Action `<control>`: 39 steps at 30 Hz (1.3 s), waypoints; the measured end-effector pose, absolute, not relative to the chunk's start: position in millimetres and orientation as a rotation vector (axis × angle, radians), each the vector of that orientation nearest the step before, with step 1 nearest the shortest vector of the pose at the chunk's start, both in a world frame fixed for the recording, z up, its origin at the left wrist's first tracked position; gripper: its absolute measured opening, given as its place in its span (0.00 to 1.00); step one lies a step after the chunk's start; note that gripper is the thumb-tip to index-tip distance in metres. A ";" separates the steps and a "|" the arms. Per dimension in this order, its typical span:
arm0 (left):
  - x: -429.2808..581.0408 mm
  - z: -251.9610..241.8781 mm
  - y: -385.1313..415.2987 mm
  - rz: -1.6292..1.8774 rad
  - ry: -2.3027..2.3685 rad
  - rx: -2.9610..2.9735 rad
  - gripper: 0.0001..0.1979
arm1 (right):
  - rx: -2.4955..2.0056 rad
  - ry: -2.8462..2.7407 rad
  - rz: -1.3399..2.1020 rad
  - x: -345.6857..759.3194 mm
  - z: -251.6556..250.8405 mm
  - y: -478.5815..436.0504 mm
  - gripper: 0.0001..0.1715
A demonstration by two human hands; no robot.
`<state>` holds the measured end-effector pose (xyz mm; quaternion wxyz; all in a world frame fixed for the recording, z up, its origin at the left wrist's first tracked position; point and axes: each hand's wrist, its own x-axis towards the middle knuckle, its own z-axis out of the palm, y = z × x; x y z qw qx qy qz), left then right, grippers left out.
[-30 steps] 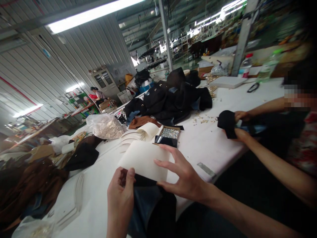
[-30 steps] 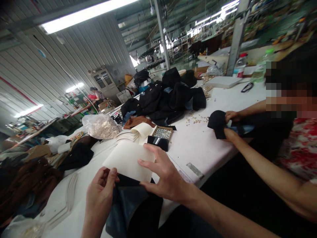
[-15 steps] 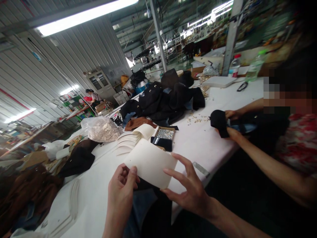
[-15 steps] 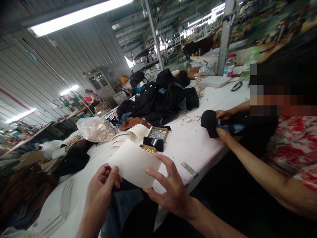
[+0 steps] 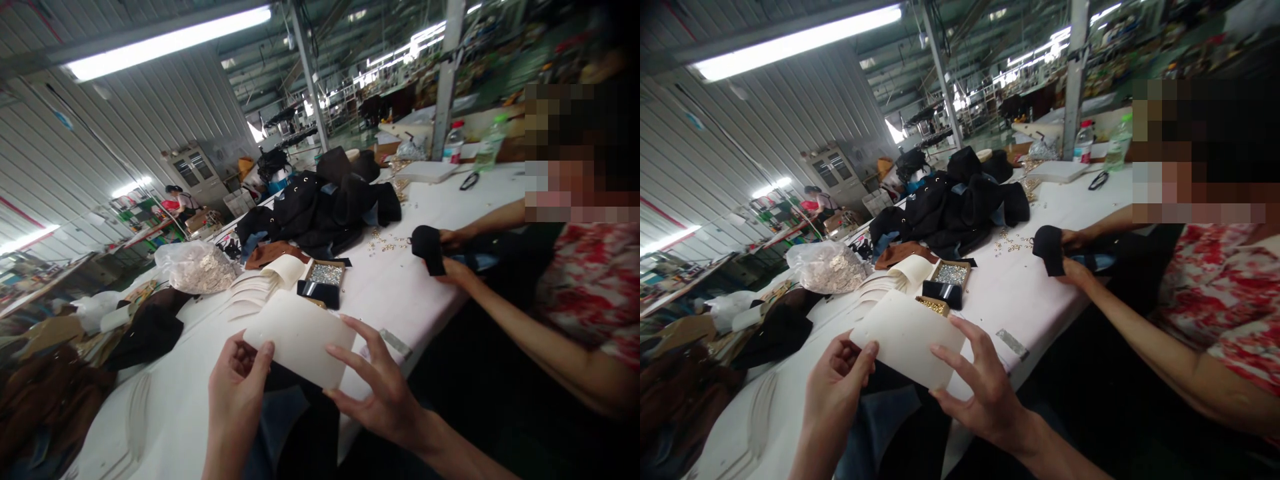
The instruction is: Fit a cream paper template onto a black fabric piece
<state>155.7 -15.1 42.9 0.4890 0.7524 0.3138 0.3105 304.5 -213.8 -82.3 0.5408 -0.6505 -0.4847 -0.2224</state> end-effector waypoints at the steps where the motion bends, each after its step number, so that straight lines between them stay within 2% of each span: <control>1: 156.1 44.2 -13.8 0.740 0.765 1.836 0.31 | -1.554 -1.147 -0.531 305.1 -82.4 -215.1 0.40; 7: 157.3 63.5 9.0 0.503 0.721 1.955 0.30 | -1.587 -1.159 -0.563 310.2 -79.5 -224.5 0.38; 14: 173.5 66.0 40.0 0.224 0.709 1.915 0.37 | -1.569 -1.232 -0.585 313.8 -70.5 -233.1 0.42; 23: 190.3 80.9 35.1 0.469 0.592 2.593 0.26 | -1.632 -1.294 -0.639 326.6 -57.7 -245.0 0.49; 30: 201.2 74.7 15.2 0.482 0.463 2.842 0.21 | -1.708 -1.379 -0.750 341.3 -69.2 -241.7 0.51; 35: 207.6 76.9 7.6 0.650 0.287 2.770 0.20 | -1.801 -1.287 -0.719 342.6 -75.3 -241.4 0.54; 39: 218.6 86.1 15.8 0.613 0.352 2.425 0.23 | -1.835 -1.175 -0.613 339.0 -63.8 -247.4 0.66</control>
